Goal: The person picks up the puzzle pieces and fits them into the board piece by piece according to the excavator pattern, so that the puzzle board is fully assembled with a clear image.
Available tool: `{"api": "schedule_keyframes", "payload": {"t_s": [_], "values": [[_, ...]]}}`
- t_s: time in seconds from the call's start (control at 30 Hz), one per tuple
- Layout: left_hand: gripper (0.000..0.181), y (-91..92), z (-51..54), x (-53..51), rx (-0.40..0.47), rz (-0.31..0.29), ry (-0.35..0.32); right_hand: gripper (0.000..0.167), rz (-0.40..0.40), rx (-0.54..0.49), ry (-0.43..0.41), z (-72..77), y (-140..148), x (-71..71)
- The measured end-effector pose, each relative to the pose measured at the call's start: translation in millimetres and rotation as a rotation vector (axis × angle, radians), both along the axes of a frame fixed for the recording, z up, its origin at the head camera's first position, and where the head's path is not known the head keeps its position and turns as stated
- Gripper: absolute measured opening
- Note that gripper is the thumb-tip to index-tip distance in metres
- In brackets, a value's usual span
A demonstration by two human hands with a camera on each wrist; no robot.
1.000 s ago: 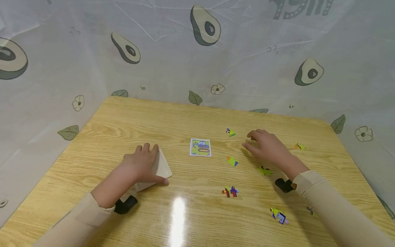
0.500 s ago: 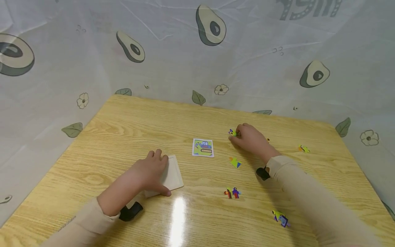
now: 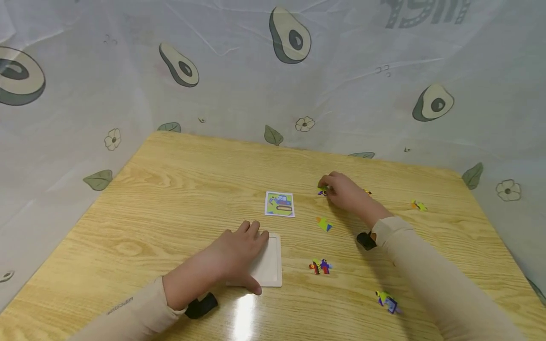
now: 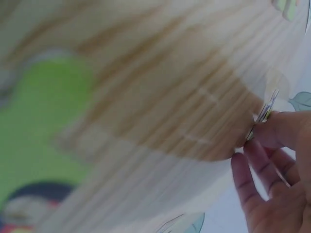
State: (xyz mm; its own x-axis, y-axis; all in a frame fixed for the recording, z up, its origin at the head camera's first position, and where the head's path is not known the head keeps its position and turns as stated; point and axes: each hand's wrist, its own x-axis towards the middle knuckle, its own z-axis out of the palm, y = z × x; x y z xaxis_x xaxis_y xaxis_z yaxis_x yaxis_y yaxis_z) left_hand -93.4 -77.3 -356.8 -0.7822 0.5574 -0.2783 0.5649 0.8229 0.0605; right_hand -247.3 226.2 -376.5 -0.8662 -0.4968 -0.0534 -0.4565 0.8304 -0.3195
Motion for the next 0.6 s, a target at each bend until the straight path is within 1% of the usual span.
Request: {"api": "schedule_keyframes", "payload": {"t_s": [0.13, 0.23, 0.33, 0.47, 0.6], "values": [[0.115, 7.9, -3.8, -1.0, 0.017, -0.063, 0.024, 0.035, 0.063, -0.008, 0.032, 0.0, 7, 8.6], [0.116, 12.8, -5.7, -0.4, 0.007, -0.095, 0.037, 0.033, 0.069, -0.030, 0.028, 0.7, 12, 15.9], [0.118, 16.9, -6.8, 1.6, -0.011, -0.117, 0.050, 0.030, 0.046, -0.028, 0.014, 1.5, 16, 22.6], [0.120, 20.9, -8.5, 5.0, -0.019, -0.131, 0.071, 0.035, -0.007, -0.018, -0.010, 2.1, 19, 28.4], [0.123, 23.1, -9.7, 7.1, -0.016, -0.139, 0.085, 0.036, -0.033, -0.027, -0.026, 1.3, 21, 31.0]]}}
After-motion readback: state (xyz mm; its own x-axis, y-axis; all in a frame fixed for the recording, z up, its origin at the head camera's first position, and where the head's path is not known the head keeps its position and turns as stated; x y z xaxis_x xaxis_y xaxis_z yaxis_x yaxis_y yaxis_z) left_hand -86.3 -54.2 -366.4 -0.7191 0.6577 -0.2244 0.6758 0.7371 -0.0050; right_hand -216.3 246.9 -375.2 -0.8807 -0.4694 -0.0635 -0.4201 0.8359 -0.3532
